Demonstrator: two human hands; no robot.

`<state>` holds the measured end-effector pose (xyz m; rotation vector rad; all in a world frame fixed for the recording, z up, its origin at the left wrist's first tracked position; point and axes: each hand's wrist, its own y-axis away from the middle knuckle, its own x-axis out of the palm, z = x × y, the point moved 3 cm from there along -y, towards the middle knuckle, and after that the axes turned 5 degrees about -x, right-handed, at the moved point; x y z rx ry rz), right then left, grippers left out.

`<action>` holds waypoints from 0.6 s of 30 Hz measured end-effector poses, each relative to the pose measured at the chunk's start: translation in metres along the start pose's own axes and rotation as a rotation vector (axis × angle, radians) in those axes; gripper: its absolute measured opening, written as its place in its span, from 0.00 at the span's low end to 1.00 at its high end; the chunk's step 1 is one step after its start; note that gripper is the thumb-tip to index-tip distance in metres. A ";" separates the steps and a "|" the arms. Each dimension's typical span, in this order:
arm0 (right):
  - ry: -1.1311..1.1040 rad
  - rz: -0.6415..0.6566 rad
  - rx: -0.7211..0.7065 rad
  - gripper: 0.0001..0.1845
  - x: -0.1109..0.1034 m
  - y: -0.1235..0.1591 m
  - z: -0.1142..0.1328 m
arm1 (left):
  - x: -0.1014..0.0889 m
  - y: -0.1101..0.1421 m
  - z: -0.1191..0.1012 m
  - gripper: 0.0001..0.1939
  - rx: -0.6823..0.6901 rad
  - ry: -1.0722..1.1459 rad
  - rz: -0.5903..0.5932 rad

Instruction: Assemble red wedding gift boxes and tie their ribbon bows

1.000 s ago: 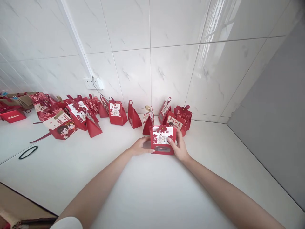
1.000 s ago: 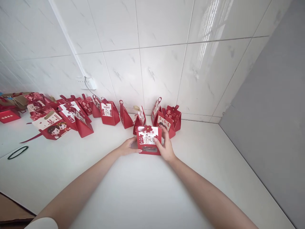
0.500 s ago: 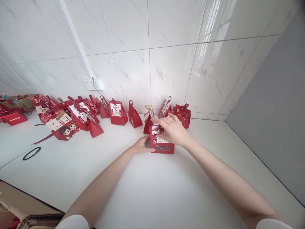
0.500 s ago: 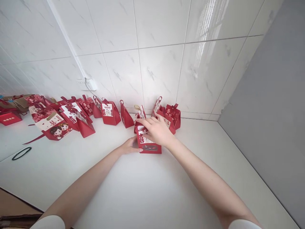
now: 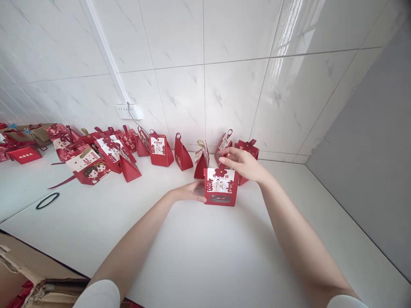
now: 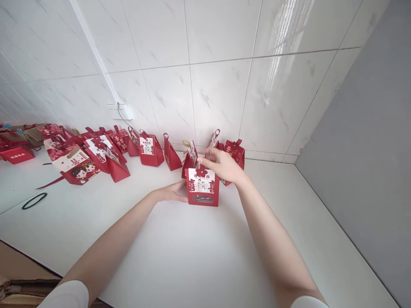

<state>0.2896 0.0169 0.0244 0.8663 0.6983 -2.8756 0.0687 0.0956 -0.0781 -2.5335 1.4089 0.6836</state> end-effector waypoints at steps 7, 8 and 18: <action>-0.035 0.106 0.004 0.13 -0.002 0.007 -0.015 | -0.036 0.007 -0.098 0.21 0.100 -0.277 -0.464; -0.023 0.093 -0.002 0.14 -0.001 0.008 -0.015 | -0.031 0.004 -0.108 0.17 0.125 -0.341 -0.489; 0.139 -0.014 -0.076 0.15 0.007 0.011 -0.008 | -0.011 -0.018 -0.088 0.16 0.063 -0.207 -0.462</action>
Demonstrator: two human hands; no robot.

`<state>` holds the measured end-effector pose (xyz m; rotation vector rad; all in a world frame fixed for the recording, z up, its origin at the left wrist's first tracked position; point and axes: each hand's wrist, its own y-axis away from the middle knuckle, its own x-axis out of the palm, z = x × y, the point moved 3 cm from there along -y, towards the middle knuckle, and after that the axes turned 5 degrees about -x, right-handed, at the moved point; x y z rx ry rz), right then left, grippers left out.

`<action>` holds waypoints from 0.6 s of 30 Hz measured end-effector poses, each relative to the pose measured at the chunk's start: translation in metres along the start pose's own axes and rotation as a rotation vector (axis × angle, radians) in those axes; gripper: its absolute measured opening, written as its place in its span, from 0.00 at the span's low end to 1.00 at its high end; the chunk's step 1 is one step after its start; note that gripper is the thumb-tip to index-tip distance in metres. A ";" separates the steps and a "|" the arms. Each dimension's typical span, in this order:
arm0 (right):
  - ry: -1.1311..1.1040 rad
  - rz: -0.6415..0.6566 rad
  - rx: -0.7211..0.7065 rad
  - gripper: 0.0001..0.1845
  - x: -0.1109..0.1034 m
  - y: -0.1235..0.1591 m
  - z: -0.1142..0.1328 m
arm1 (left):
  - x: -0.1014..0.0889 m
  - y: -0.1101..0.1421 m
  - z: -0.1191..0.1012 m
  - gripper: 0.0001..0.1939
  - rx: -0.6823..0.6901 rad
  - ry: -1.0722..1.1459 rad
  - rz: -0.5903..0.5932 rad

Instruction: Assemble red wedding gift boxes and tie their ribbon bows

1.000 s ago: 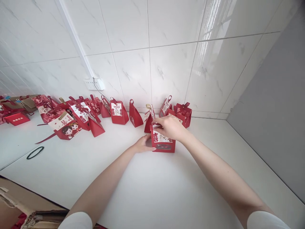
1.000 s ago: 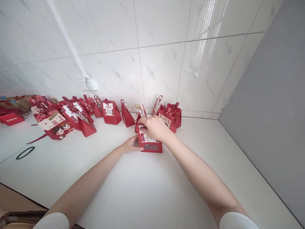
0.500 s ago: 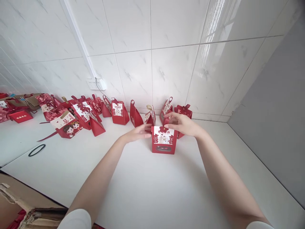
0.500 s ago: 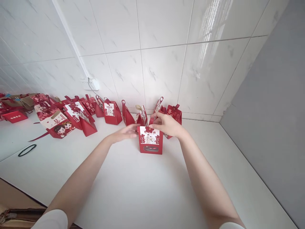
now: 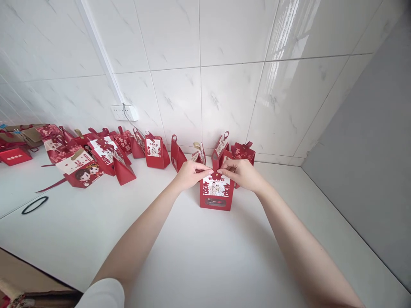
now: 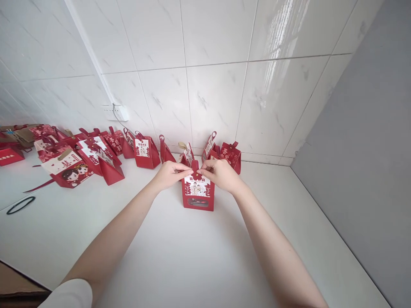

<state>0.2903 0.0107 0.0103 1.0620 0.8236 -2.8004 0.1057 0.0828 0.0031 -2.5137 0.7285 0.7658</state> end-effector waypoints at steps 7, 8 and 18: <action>-0.014 0.025 -0.009 0.14 -0.001 0.000 -0.003 | 0.008 0.000 0.006 0.17 0.029 0.052 -0.021; -0.014 0.027 -0.003 0.13 -0.001 0.000 -0.004 | 0.009 0.000 0.007 0.17 0.027 0.055 -0.028; 0.084 0.018 -0.002 0.09 0.001 -0.002 -0.002 | 0.014 0.002 0.002 0.18 0.058 -0.008 -0.053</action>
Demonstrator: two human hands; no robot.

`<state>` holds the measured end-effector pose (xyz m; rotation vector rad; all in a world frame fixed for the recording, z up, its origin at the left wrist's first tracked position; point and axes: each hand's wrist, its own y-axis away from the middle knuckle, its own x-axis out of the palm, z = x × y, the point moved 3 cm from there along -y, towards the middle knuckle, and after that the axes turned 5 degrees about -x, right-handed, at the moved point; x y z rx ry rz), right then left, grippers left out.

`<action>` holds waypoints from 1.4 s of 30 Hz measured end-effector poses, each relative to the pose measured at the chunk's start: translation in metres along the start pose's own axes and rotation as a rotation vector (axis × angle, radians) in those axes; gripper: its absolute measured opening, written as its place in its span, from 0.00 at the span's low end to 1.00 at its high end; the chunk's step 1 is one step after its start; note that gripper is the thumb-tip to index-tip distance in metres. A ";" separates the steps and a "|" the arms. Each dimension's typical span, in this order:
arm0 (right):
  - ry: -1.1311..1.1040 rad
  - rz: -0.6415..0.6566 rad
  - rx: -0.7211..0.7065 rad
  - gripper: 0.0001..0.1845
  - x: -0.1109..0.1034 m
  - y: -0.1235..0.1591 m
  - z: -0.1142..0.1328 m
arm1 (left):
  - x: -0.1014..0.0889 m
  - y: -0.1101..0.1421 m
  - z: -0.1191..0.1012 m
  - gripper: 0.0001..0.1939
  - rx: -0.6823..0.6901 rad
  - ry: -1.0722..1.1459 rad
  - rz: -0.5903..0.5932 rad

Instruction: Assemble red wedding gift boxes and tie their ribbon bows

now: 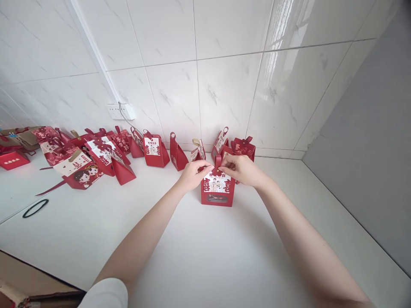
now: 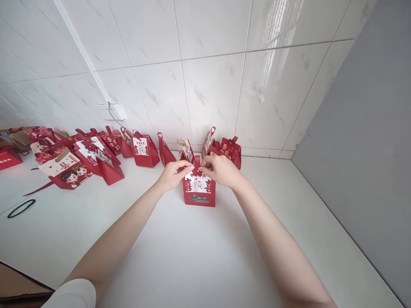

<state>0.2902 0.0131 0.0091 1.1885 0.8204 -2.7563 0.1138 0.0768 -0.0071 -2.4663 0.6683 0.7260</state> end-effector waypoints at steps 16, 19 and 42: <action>-0.347 0.043 -0.021 0.15 0.008 -0.002 0.003 | 0.010 0.005 -0.001 0.16 -0.109 0.147 0.106; -0.321 -0.057 0.010 0.16 0.011 -0.005 0.001 | 0.012 0.006 -0.001 0.16 -0.098 0.129 0.091; -0.266 -0.195 0.033 0.19 0.009 -0.002 0.004 | 0.013 0.005 -0.005 0.17 -0.046 0.024 0.023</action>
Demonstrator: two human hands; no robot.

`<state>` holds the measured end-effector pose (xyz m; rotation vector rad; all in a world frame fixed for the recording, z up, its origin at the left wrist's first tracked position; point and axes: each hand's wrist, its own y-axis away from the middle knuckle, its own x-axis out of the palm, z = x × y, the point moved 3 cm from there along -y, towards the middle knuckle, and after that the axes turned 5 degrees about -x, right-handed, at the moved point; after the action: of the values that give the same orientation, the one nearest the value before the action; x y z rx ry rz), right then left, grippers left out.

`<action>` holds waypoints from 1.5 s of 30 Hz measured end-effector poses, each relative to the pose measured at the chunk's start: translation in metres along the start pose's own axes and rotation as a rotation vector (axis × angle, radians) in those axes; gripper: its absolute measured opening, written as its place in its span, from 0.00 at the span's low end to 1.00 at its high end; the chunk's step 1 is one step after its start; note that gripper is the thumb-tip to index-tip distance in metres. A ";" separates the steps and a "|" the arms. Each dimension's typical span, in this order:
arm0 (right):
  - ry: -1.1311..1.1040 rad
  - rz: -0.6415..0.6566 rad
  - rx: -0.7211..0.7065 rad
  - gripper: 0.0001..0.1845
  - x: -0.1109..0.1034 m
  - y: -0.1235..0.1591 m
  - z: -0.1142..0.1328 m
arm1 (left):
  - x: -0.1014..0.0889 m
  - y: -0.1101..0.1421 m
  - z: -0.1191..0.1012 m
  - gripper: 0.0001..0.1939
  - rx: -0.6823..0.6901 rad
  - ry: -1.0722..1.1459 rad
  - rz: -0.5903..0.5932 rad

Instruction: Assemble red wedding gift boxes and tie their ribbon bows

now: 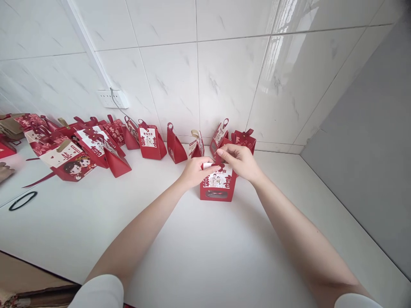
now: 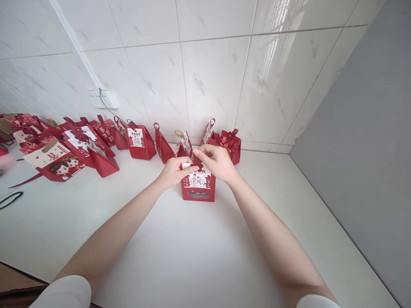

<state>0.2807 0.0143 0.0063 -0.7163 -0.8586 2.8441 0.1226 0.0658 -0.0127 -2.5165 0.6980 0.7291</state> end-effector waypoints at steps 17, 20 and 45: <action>-0.014 0.129 0.188 0.25 -0.019 0.001 -0.002 | -0.019 0.001 -0.002 0.16 -0.061 0.183 0.211; 0.057 0.325 0.124 0.23 -0.027 0.005 0.008 | -0.032 0.004 -0.010 0.17 -0.054 0.189 0.157; -0.502 -0.207 0.156 0.27 0.030 0.012 -0.086 | 0.020 -0.012 0.096 0.30 -0.184 0.587 0.076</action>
<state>0.2942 0.0537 -0.0755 0.1111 -0.6943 2.8875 0.1090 0.1178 -0.0955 -2.9109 0.9547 0.0588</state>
